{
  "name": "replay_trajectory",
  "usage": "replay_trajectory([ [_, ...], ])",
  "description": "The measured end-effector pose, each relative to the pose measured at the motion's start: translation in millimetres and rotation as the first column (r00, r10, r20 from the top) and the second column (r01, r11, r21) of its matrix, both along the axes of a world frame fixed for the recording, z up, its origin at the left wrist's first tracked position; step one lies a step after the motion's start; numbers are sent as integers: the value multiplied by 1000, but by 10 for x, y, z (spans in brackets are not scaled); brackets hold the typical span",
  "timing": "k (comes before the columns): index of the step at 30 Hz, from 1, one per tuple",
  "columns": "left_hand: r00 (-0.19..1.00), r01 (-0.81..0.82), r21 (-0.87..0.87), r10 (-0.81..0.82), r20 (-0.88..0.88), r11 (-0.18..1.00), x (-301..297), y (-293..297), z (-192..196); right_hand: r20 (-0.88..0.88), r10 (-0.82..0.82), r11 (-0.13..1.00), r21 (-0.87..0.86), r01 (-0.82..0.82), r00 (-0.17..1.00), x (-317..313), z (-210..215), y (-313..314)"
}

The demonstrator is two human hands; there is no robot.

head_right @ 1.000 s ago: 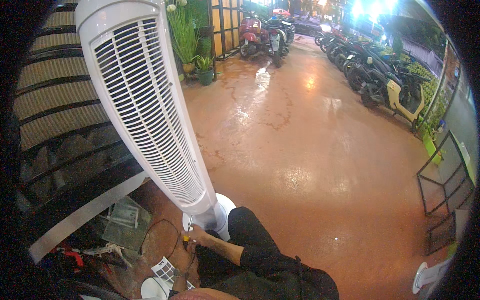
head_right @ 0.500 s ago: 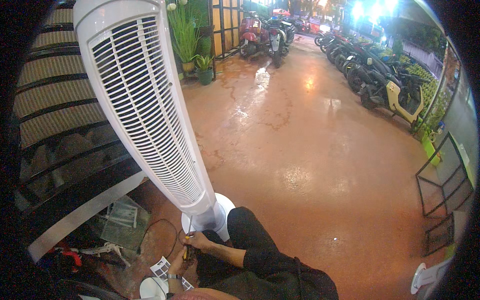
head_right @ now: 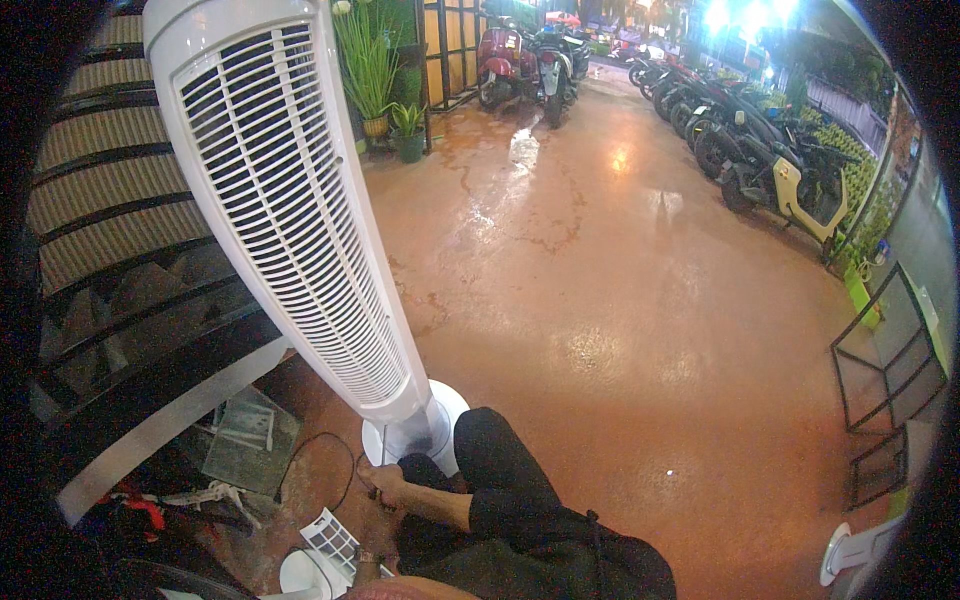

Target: The person sits on the floor and uses a screwdriver to tighten screws on the base of a white tower fan. The person adjusts their position slightly and continues to work on the fan base throughout the clip.

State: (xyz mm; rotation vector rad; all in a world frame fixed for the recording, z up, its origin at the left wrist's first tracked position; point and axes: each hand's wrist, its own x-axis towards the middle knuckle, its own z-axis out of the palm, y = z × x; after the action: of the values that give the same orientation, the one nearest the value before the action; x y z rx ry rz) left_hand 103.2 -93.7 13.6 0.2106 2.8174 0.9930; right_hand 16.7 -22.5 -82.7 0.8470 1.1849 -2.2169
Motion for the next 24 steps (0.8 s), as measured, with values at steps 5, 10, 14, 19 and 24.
replay_trajectory([
  [5,652,-523,637,-215,727,566,-67,-388,174,-216,-49,919,-393,-41,975,52,32,18],
  [10,718,-500,650,-146,681,571,-124,-453,-256,-244,68,996,-39,-80,967,21,33,109],
  [14,947,-191,286,100,305,939,79,-579,-439,73,-12,996,83,6,997,383,948,-216],
  [19,962,-114,26,117,-247,993,151,33,147,30,-25,999,-31,26,999,64,214,-29],
  [24,987,-163,321,153,58,933,174,-318,279,8,-17,950,-313,19,1000,167,361,-63],
])
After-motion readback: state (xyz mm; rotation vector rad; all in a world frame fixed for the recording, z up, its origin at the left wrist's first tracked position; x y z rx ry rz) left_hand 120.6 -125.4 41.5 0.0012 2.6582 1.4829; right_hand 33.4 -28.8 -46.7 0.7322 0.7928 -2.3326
